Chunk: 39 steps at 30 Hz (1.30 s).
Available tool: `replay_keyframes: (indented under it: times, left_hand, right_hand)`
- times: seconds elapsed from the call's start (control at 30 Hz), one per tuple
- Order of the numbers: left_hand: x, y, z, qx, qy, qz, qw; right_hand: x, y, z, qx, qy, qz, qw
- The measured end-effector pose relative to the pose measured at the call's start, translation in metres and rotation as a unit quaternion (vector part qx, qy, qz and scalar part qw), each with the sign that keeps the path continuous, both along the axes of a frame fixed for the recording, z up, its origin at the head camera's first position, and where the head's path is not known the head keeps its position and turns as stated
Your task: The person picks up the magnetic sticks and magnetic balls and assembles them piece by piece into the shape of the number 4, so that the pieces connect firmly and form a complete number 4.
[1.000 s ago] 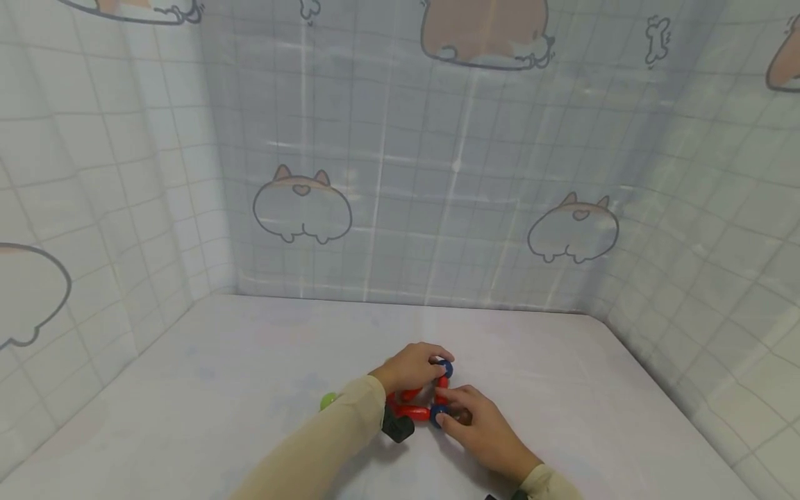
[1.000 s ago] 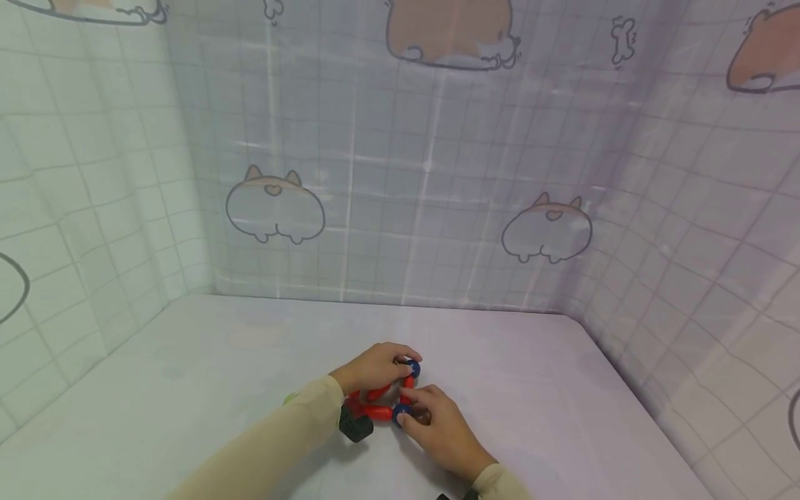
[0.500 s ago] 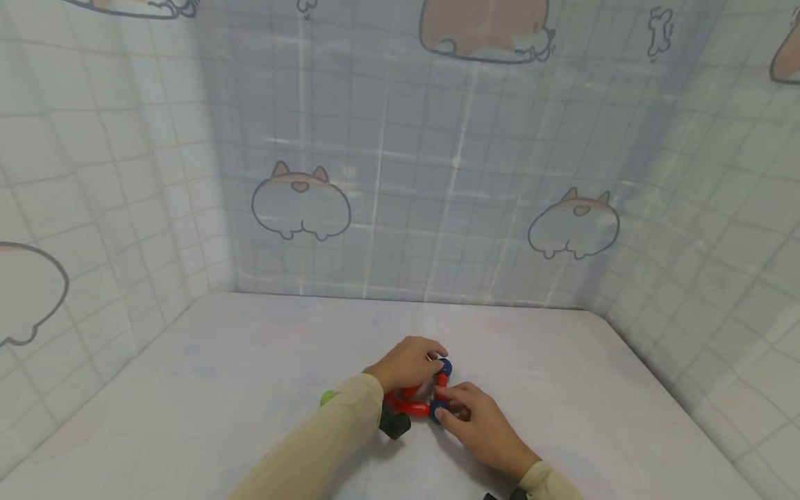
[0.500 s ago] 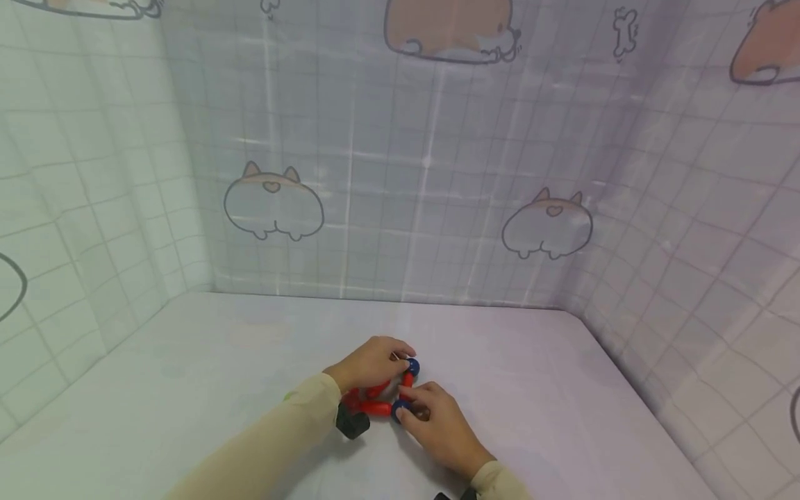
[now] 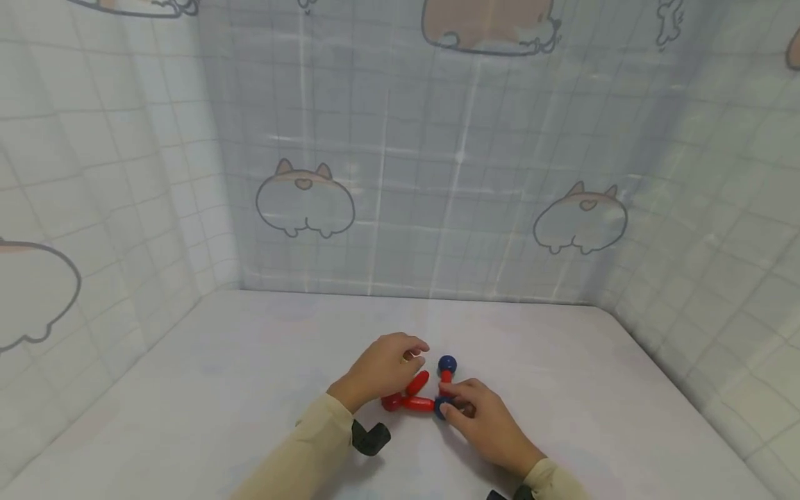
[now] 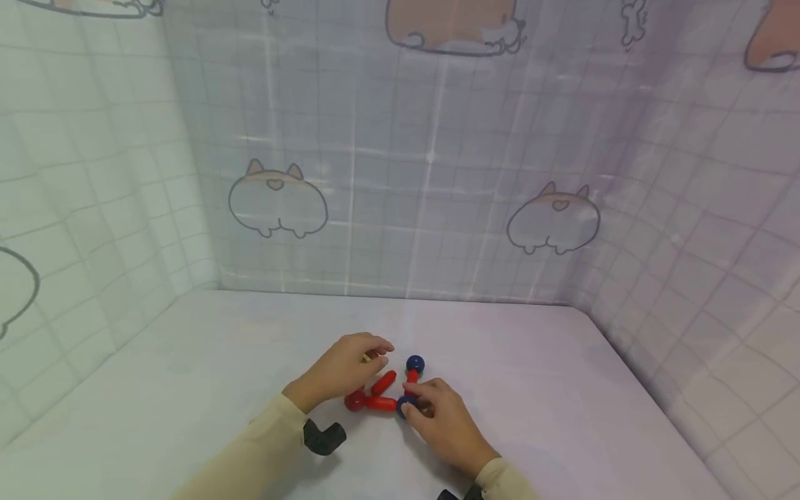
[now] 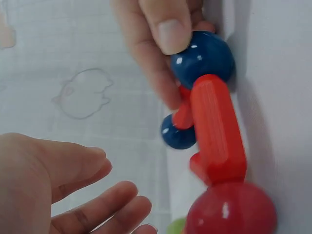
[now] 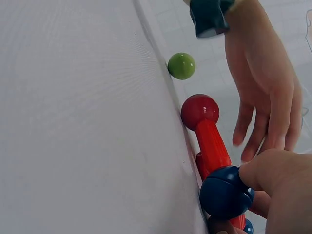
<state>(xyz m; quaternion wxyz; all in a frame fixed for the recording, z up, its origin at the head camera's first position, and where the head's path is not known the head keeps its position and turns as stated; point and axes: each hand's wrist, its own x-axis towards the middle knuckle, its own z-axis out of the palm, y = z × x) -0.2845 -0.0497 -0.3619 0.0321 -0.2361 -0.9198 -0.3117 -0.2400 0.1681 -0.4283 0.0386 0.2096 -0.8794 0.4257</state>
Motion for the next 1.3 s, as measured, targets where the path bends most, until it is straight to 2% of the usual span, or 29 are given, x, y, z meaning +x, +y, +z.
replay_keyframes:
  times: [0.13,0.27,0.43,0.53,0.6,0.77,0.93,1.1,1.3]
  left_hand:
    - [0.013,-0.015,0.001,0.003,0.025,0.011,0.9996]
    - [0.023,-0.026,-0.002,-0.015,0.053,0.013,0.9984]
    - [0.036,-0.038,-0.012,-0.049,0.093,0.008,0.9944]
    - [0.044,-0.042,-0.021,-0.066,0.124,0.005,0.9901]
    - [0.047,-0.042,-0.024,-0.069,0.131,0.005,0.989]
    - [0.048,-0.043,-0.03,-0.037,0.088,0.012,0.9953]
    - [0.046,-0.044,-0.038,-0.025,0.046,0.01,0.9986]
    - [0.046,-0.044,-0.04,-0.026,0.032,0.006,0.9991]
    - [0.048,-0.046,-0.036,-0.018,0.029,0.006,0.9994]
  right_hand:
    - [0.002,-0.001,0.003,0.007,-0.005,-0.013,0.9999]
    - [0.002,-0.003,0.005,0.01,-0.003,-0.023,0.9997]
    - [0.0,-0.004,0.005,-0.005,-0.015,-0.017,0.9997]
    - [0.0,-0.001,0.006,-0.013,-0.04,-0.03,0.9987]
    - [0.001,0.002,0.007,-0.021,-0.063,-0.044,0.9968]
    - [-0.002,0.006,0.011,-0.061,-0.104,-0.072,0.99]
    - [-0.007,0.004,0.023,-0.078,-0.076,-0.085,0.9904]
    - [-0.014,-0.002,0.039,-0.102,-0.076,-0.066,0.9896]
    - [-0.026,-0.012,0.053,-0.1,-0.081,-0.034,0.991]
